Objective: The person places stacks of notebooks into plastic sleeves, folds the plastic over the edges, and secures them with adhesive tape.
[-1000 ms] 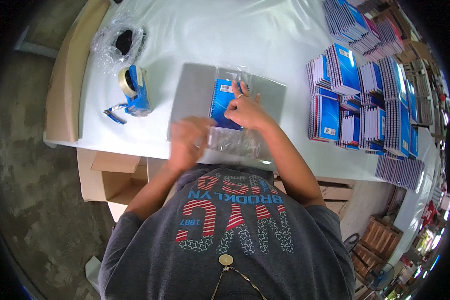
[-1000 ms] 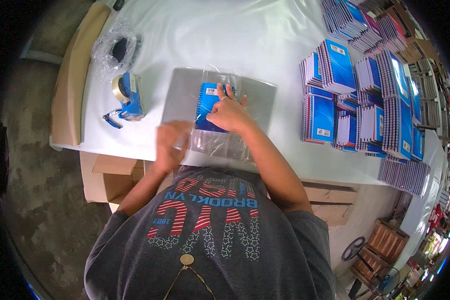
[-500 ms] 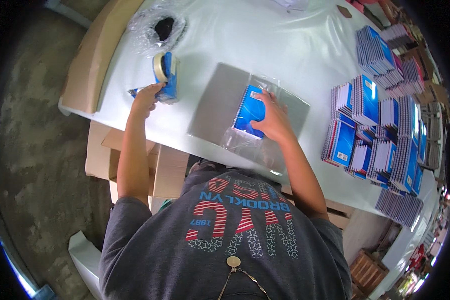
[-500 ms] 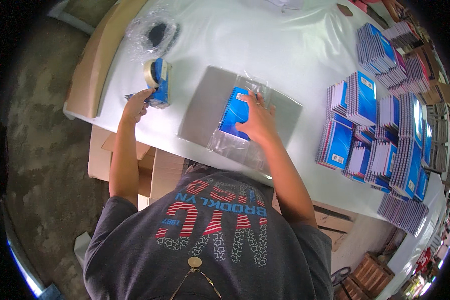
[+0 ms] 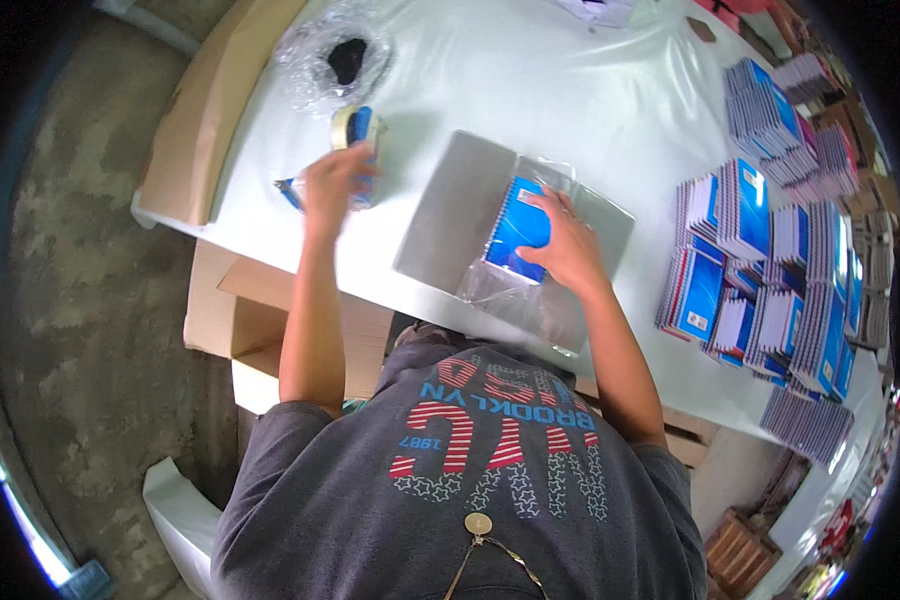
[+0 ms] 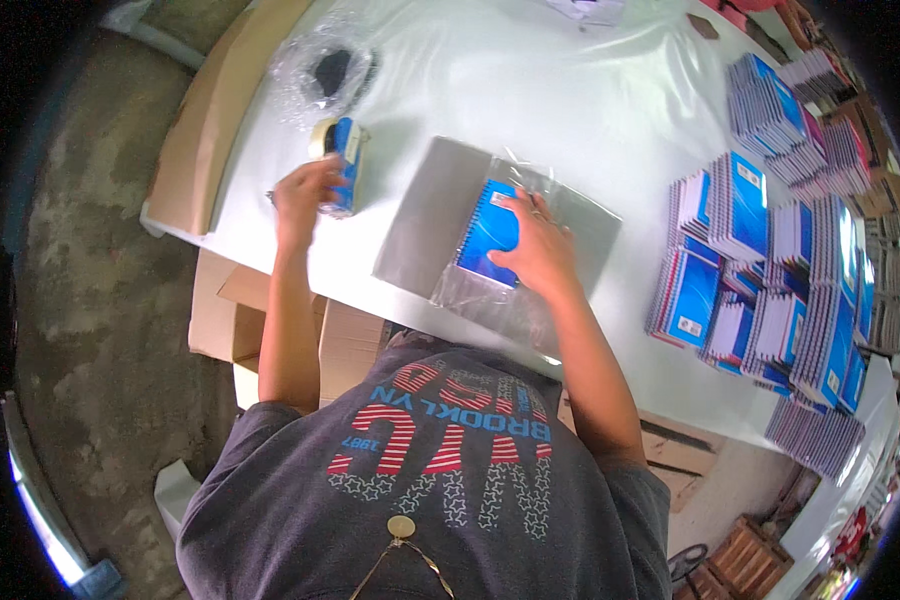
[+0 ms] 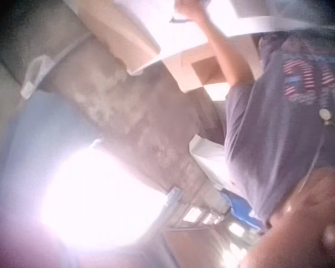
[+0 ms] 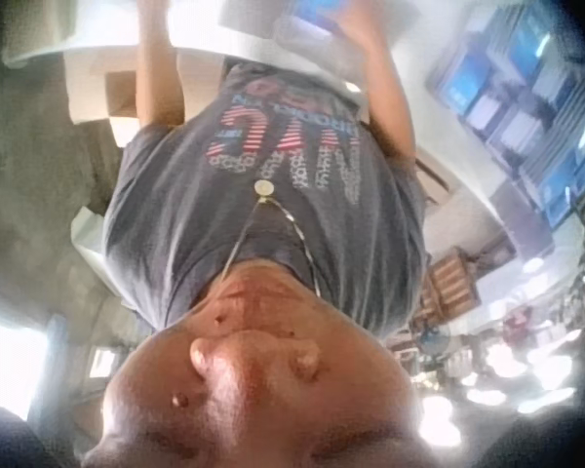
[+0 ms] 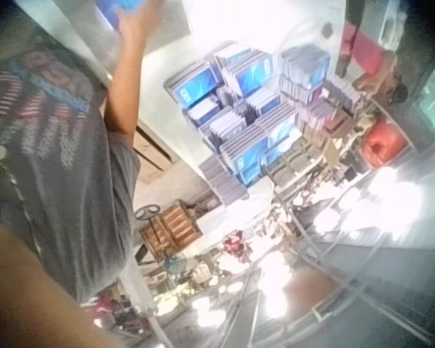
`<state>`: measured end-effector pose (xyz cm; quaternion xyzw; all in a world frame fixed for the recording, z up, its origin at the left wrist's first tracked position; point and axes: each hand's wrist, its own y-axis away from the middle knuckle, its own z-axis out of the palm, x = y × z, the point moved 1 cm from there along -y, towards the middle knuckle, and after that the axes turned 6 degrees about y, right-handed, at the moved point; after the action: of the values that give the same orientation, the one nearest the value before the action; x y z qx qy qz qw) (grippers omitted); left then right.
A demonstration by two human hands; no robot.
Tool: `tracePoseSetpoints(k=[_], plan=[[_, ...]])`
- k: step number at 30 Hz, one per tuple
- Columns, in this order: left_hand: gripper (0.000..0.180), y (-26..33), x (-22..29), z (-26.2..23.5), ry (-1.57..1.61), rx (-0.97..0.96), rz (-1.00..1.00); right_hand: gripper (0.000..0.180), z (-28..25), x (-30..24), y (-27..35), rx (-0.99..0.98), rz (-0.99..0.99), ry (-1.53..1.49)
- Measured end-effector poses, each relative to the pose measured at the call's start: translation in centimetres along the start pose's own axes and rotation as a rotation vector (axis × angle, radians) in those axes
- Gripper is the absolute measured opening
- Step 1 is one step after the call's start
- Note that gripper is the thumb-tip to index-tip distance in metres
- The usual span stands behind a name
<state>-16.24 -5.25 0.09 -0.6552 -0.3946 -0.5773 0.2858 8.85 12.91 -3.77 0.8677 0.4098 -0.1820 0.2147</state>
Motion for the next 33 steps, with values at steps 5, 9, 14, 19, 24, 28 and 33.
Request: tracePoseSetpoints(k=[5,9,14,19,24,28,33], plan=[[0.034,2.2,1.0,14.1,-0.311,-0.932,-0.132,0.072,-1.0,-1.1,0.1,0.041,-0.052,0.018],[0.037,0.9,1.3,16.9,-1.083,-0.910,-0.071,0.074,-0.2,-0.6,-0.2,0.101,-0.036,0.019],[0.052,-2.1,2.0,13.3,-1.561,-1.120,0.193,0.085,-0.7,0.3,-0.1,-0.002,-0.022,-0.012],[0.070,1.5,-5.6,13.8,-0.870,-0.794,0.222,0.107,5.9,5.6,-0.2,0.180,0.369,-0.090],[0.067,6.2,-3.6,13.9,0.184,-0.756,0.043,0.090,3.3,0.9,1.9,0.511,-0.192,-1.158],[0.059,7.1,-3.8,15.0,0.142,-0.508,0.371,0.069,2.0,-1.1,1.7,0.642,-0.265,-1.144],[0.046,8.6,-3.8,14.9,0.186,-0.347,0.404,0.049,2.9,-0.6,0.6,0.789,-0.079,-1.021]])
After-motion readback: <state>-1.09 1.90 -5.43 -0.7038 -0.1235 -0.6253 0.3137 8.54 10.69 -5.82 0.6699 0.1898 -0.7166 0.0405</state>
